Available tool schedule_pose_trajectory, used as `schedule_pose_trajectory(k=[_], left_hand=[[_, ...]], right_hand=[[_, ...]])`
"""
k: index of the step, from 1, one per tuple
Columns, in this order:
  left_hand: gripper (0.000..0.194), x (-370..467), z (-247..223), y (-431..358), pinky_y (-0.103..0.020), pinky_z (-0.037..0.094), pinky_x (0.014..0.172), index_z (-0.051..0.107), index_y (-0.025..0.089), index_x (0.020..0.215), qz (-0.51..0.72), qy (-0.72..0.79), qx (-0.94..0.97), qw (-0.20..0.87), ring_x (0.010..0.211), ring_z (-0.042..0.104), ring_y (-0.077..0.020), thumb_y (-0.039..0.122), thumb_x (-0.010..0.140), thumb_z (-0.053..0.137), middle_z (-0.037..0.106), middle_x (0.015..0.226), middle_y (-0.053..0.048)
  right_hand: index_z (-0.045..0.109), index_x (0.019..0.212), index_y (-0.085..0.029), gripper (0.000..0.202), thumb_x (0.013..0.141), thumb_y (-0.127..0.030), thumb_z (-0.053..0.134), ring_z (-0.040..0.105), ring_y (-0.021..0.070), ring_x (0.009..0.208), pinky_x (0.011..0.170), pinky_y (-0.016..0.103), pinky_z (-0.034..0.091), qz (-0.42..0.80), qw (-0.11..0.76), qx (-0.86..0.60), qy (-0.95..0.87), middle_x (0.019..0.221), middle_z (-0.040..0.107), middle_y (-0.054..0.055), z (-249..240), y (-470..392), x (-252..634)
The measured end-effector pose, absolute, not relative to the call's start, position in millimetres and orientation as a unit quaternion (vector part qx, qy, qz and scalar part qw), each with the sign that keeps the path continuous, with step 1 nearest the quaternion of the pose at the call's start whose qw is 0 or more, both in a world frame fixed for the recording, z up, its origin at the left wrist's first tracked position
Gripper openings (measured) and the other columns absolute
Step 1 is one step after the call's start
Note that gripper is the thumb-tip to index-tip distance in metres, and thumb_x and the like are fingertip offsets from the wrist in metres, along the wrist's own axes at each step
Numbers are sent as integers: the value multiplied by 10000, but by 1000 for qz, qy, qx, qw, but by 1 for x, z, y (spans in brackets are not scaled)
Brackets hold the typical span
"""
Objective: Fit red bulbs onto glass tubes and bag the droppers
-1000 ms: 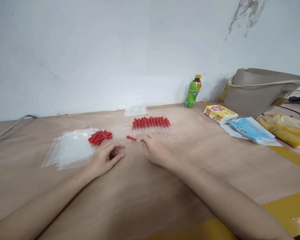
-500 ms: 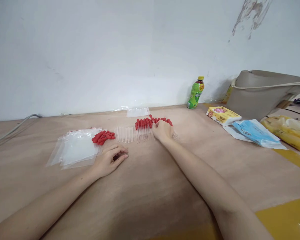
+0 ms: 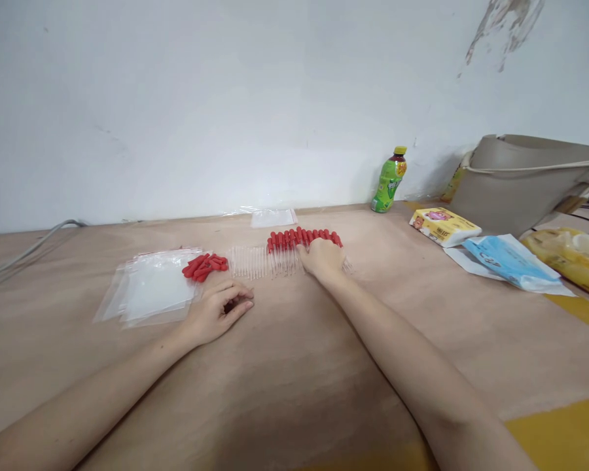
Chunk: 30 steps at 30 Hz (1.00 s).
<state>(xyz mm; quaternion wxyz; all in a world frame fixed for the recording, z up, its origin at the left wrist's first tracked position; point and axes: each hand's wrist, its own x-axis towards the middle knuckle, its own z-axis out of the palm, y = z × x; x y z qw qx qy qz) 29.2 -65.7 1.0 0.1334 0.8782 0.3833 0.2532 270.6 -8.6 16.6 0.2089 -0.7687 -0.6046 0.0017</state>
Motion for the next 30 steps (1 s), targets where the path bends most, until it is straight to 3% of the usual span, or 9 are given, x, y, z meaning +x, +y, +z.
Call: schedule_pose_trajectory(k=[5, 9, 15, 23, 26, 30], left_hand=[[153, 29, 1, -66, -265, 443, 656, 588, 190, 889, 257, 382, 877, 136, 730, 537, -134, 273, 837, 470, 579, 878, -27], [143, 29, 1, -66, -266, 437, 650, 585, 192, 886, 254, 381, 879, 131, 722, 532, -132, 262, 835, 471, 578, 871, -24], [145, 28, 2, -67, -269, 436, 653, 586, 189, 889, 248, 382, 881, 132, 722, 534, -136, 263, 832, 475, 571, 858, -29], [143, 30, -1, -69, -254, 438, 650, 584, 189, 891, 257, 379, 881, 123, 716, 532, -129, 258, 835, 472, 571, 848, -23], [146, 27, 0, -62, -258, 434, 657, 586, 179, 859, 278, 404, 869, 68, 729, 525, -140, 248, 840, 458, 559, 817, -29], [184, 12, 5, -39, -306, 420, 720, 597, 159, 843, 291, 455, 837, -87, 807, 510, -190, 231, 845, 428, 547, 830, -67]], right_hand=[[644, 764, -227, 285, 791, -443, 460, 588, 177, 761, 641, 268, 385, 11, 263, -675, -690, 776, 662, 25, 21, -19, 249], [663, 867, -245, 279, 827, -375, 419, 593, 182, 811, 655, 264, 386, -5, 227, -624, -748, 839, 673, 35, 19, -18, 218], [674, 782, -151, 326, 826, -295, 385, 606, 223, 759, 601, 282, 382, -33, 142, -625, -767, 791, 673, 116, 14, -14, 197], [655, 751, -191, 353, 852, -342, 353, 587, 185, 684, 572, 270, 335, -15, 150, -586, -796, 770, 674, 80, 9, -49, 211], [638, 718, -195, 317, 840, -343, 385, 568, 163, 640, 542, 263, 300, -3, 164, -562, -810, 731, 666, 57, 7, -70, 220], [626, 791, -225, 213, 809, -336, 445, 544, 135, 621, 521, 244, 279, 36, 225, -566, -793, 689, 637, 5, 3, -88, 232]])
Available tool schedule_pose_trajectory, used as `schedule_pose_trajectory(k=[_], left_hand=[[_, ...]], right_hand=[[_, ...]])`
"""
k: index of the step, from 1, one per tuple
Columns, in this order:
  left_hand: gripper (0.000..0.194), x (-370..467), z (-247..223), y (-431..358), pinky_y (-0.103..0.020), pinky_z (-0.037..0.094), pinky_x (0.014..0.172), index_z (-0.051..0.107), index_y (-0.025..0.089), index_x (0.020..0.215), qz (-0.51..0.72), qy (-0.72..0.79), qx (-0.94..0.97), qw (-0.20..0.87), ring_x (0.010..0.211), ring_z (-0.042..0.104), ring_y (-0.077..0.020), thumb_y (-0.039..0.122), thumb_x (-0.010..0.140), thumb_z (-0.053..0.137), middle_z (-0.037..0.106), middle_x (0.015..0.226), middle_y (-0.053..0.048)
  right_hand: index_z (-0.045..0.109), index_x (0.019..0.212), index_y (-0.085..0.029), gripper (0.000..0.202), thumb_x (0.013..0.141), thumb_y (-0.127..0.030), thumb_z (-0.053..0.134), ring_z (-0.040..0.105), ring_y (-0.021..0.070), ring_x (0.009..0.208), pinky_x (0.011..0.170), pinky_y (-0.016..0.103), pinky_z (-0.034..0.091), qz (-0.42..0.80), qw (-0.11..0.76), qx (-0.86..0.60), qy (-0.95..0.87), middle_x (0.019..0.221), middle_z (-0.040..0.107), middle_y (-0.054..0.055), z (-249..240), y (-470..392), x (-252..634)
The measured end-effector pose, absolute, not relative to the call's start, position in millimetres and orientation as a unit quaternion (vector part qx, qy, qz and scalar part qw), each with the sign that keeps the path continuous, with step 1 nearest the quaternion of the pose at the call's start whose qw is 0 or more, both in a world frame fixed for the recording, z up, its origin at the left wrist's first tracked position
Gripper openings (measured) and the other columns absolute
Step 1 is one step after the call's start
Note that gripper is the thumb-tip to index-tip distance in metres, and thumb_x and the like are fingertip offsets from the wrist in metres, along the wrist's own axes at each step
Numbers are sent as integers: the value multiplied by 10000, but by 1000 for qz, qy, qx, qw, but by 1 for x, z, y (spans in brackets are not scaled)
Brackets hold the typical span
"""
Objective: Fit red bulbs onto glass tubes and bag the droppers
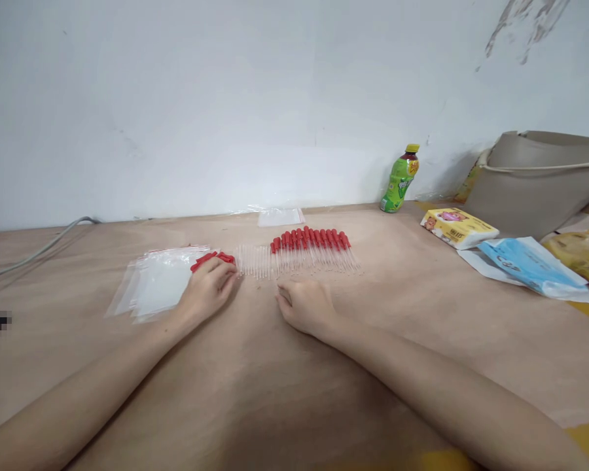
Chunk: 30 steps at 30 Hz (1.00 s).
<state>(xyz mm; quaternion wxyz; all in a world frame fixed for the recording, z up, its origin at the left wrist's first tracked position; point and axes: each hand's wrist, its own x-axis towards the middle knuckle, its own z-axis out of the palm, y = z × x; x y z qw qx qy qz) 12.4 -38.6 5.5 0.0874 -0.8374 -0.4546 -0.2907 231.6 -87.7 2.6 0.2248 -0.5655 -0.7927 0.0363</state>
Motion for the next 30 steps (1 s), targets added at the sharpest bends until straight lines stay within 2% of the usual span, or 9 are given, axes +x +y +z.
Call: schedule_pose_trajectory(k=[3, 8, 14, 19, 22, 24, 27, 30], left_hand=[[204, 0, 8, -21, -347, 400, 737, 624, 160, 886, -245, -484, -819, 189, 822, 499, -227, 234, 835, 441, 557, 828, -88], [208, -9, 4, -13, -367, 360, 673, 637, 173, 888, -173, -499, -808, 262, 825, 501, -267, 272, 831, 463, 595, 823, -101], [212, -8, 4, -14, -359, 314, 642, 630, 170, 837, -171, -484, -800, 312, 784, 525, -258, 226, 848, 425, 633, 783, -86], [204, -7, 12, -26, -365, 310, 647, 620, 160, 868, -218, -474, -788, 328, 748, 534, -250, 183, 831, 421, 635, 756, -87], [198, -1, 15, -45, -365, 334, 683, 600, 156, 924, -274, -451, -804, 275, 796, 540, -242, 176, 824, 430, 642, 824, -86], [194, 5, 14, -59, -347, 363, 710, 577, 157, 959, -300, -421, -836, 185, 821, 542, -219, 185, 829, 435, 637, 868, -77], [177, 14, 10, -75, -312, 404, 719, 558, 169, 955, -281, -370, -885, 31, 805, 547, -181, 191, 843, 423, 626, 865, -55], [161, 20, 9, -79, -284, 427, 675, 553, 179, 931, -246, -353, -901, -63, 765, 547, -158, 197, 842, 420, 614, 862, -44]], right_hand=[[617, 869, -247, 201, 792, -370, 478, 534, 120, 627, 534, 231, 292, 86, 264, -577, -768, 690, 617, -19, 0, -88, 235], [595, 768, -217, 304, 696, -511, 566, 534, 143, 660, 525, 240, 276, 124, 254, -638, -716, 734, 621, -2, 2, -78, 230], [579, 741, -217, 194, 777, -383, 485, 547, 168, 678, 528, 262, 245, 99, 200, -661, -716, 721, 631, 9, 5, -75, 229], [552, 759, -189, 190, 822, -311, 421, 549, 186, 690, 526, 272, 233, 56, 175, -658, -730, 769, 627, 50, 3, -79, 233], [521, 773, -177, 180, 842, -286, 396, 531, 179, 682, 529, 273, 251, 22, 224, -643, -732, 776, 606, 64, -3, -79, 240], [499, 774, -170, 169, 847, -272, 386, 518, 177, 694, 562, 274, 293, -9, 288, -614, -735, 786, 590, 74, -8, -77, 247], [478, 775, -167, 159, 849, -262, 375, 514, 179, 698, 622, 288, 338, -38, 369, -577, -728, 762, 575, 74, -13, -75, 259], [473, 782, -172, 140, 850, -254, 382, 519, 164, 643, 630, 291, 356, -26, 393, -565, -725, 689, 567, 45, -11, -77, 267]])
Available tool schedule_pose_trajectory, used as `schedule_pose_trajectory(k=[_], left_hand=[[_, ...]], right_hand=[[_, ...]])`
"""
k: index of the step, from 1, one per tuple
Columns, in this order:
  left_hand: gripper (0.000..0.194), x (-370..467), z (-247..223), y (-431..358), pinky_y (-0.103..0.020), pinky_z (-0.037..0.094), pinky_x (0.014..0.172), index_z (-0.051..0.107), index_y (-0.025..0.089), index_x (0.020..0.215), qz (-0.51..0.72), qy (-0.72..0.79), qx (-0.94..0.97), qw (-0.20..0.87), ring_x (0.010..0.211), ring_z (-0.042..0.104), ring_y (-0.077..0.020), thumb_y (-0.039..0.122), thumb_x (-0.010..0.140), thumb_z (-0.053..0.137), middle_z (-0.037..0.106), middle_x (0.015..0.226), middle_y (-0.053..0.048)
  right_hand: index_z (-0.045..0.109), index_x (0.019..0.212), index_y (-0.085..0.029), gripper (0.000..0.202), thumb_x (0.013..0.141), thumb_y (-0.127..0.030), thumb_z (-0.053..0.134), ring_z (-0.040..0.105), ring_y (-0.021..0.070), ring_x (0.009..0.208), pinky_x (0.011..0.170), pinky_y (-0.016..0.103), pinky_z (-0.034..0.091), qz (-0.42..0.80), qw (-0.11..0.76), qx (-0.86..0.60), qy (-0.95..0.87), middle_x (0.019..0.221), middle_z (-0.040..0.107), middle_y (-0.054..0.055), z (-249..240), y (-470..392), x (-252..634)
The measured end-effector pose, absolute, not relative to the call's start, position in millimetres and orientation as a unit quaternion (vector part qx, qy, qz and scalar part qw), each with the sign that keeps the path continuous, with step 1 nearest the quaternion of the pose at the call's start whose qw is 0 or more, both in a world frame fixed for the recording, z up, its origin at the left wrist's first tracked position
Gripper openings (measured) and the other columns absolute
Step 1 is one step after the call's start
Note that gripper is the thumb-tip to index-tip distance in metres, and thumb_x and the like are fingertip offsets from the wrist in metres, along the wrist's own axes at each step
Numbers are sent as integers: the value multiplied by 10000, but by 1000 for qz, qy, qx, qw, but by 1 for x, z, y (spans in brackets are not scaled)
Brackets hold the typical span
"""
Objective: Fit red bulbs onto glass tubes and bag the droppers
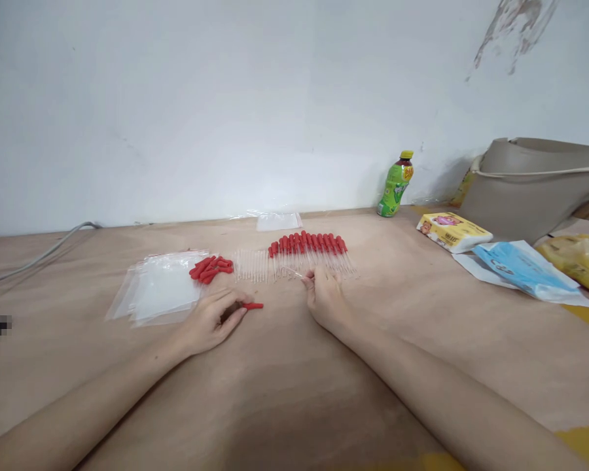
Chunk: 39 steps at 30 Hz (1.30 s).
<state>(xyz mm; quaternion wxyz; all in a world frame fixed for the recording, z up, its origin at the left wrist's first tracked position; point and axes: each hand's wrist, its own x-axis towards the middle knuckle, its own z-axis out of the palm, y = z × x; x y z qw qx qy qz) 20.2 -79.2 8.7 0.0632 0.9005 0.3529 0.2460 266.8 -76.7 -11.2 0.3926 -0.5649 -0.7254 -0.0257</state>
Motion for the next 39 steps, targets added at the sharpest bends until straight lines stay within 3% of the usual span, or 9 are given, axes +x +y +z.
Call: schedule_pose_trajectory(k=[5, 10, 16, 22, 28, 31, 39], left_hand=[[222, 27, 8, -70, -281, 436, 623, 546, 178, 919, 252, 402, 875, 98, 697, 536, -149, 352, 781, 546, 602, 877, -36], [157, 35, 3, -61, -280, 439, 721, 614, 208, 882, 269, 384, 877, 109, 800, 553, -147, 294, 834, 492, 602, 898, -20], [180, 37, 6, -68, -284, 438, 730, 589, 195, 907, 301, 395, 857, 138, 798, 559, -151, 275, 870, 431, 621, 860, -15], [157, 39, 8, -73, -264, 456, 658, 557, 193, 929, 315, 424, 829, 182, 701, 570, -139, 262, 867, 430, 629, 782, 0], [179, 40, 1, -69, -250, 480, 601, 513, 158, 934, 341, 384, 792, 329, 622, 570, -117, 291, 874, 408, 593, 696, -5], [213, 38, 0, -68, -246, 486, 608, 529, 140, 952, 333, 369, 781, 379, 628, 569, -112, 309, 861, 435, 594, 711, -17], [227, 33, -6, -64, -209, 469, 560, 596, 142, 903, 319, 382, 778, 384, 560, 551, -89, 328, 838, 484, 584, 622, 7]], right_hand=[[510, 851, -181, 131, 858, -203, 381, 549, 158, 718, 674, 282, 394, 3, 375, -497, -783, 774, 598, 44, -10, -82, 268], [525, 1047, -186, 251, 864, -158, 356, 544, 168, 840, 738, 301, 405, -4, 379, -447, -810, 932, 584, 72, -13, -82, 265], [577, 904, -172, 154, 833, -179, 440, 531, 131, 729, 681, 258, 402, 52, 376, -441, -813, 815, 582, 41, 1, -89, 255], [571, 890, -167, 166, 849, -237, 426, 511, 123, 707, 646, 245, 393, 114, 375, -434, -811, 808, 578, 40, -4, -86, 248], [576, 917, -179, 189, 860, -254, 411, 508, 118, 701, 658, 250, 390, 167, 362, -412, -819, 836, 594, 35, -8, -84, 245], [596, 899, -183, 185, 855, -253, 429, 511, 120, 720, 687, 259, 377, 169, 372, -408, -817, 809, 592, 25, -9, -84, 245], [635, 917, -211, 173, 839, -242, 484, 543, 116, 731, 793, 322, 296, 103, 365, -357, -854, 841, 628, 21, -13, -63, 248]])
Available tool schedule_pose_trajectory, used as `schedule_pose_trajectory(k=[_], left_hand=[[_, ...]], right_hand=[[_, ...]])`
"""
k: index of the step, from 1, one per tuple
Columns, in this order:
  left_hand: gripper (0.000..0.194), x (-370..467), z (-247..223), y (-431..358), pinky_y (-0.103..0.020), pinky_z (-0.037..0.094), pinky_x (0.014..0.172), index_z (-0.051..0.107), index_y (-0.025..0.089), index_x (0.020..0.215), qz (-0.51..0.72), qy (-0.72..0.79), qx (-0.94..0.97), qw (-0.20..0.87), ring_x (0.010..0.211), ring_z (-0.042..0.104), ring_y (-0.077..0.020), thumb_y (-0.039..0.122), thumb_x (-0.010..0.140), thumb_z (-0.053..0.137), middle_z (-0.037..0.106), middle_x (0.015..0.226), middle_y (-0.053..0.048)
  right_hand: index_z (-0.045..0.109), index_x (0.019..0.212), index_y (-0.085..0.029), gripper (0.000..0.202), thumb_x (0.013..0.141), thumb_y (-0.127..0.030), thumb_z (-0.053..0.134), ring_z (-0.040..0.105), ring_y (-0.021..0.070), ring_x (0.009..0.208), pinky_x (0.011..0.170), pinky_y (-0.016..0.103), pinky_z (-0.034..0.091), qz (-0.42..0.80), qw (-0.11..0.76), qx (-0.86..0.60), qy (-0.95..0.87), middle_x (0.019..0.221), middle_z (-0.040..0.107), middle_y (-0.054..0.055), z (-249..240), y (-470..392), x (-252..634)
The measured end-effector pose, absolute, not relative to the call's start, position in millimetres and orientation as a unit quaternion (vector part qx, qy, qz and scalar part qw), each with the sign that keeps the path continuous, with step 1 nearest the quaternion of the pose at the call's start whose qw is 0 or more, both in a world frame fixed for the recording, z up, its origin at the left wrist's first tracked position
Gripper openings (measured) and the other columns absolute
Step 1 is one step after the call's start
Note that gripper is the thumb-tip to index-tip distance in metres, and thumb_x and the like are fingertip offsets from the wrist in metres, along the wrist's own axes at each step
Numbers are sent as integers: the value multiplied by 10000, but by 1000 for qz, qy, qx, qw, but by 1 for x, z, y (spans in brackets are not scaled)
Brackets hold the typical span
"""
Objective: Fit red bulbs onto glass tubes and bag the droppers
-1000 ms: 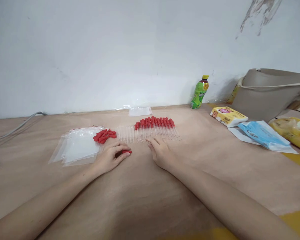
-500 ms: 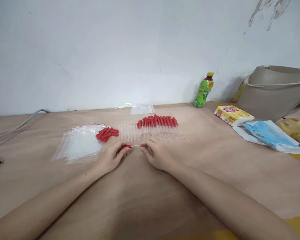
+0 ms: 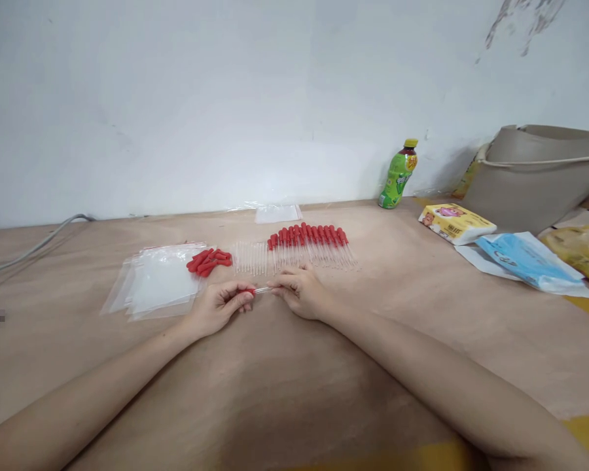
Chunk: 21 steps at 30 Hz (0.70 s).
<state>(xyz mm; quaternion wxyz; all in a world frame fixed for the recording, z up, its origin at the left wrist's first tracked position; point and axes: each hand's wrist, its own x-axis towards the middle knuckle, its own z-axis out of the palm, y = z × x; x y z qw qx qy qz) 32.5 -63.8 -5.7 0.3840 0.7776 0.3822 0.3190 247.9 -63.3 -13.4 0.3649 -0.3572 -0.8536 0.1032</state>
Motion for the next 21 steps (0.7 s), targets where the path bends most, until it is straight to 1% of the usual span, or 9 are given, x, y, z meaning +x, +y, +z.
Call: schedule_pose_trajectory(k=[3, 6, 10, 13, 16, 21], left_hand=[[237, 31, -8, -63, -206, 467, 533, 604, 144, 901, 318, 388, 775, 384, 543, 554, -93, 339, 834, 487, 585, 602, 7], [239, 32, -9, -64, -205, 468, 519, 610, 152, 907, 318, 404, 769, 379, 534, 560, -96, 348, 825, 499, 588, 590, 10], [222, 34, -7, -66, -207, 470, 509, 616, 158, 895, 318, 415, 779, 346, 531, 567, -101, 338, 818, 511, 599, 598, 11], [188, 35, -3, -68, -211, 471, 532, 627, 169, 870, 315, 406, 811, 278, 560, 575, -106, 310, 817, 515, 625, 647, 8], [150, 35, 0, -70, -216, 478, 587, 633, 184, 859, 308, 390, 840, 219, 632, 590, -113, 281, 811, 529, 657, 747, 3], [150, 34, -1, -70, -219, 484, 600, 627, 184, 881, 305, 372, 853, 202, 665, 595, -118, 274, 814, 527, 665, 807, -8]], right_hand=[[638, 920, -217, 180, 842, -253, 479, 551, 121, 752, 783, 321, 279, 82, 356, -344, -865, 861, 640, 23, -14, -57, 248], [642, 914, -223, 193, 847, -247, 463, 548, 116, 731, 754, 317, 254, 47, 345, -355, -868, 853, 645, 18, -11, -59, 247], [645, 894, -223, 234, 864, -256, 416, 531, 113, 701, 722, 315, 225, 1, 323, -372, -871, 833, 643, 19, -4, -67, 246], [643, 868, -214, 253, 868, -256, 394, 508, 112, 671, 705, 312, 214, -20, 305, -366, -879, 773, 631, 17, -1, -71, 246], [636, 838, -194, 267, 871, -249, 377, 481, 106, 623, 687, 306, 204, -27, 296, -358, -885, 718, 615, 13, -1, -73, 245], [615, 772, -172, 268, 868, -239, 374, 454, 101, 590, 679, 293, 203, -8, 277, -378, -883, 683, 603, 8, -2, -77, 240]])
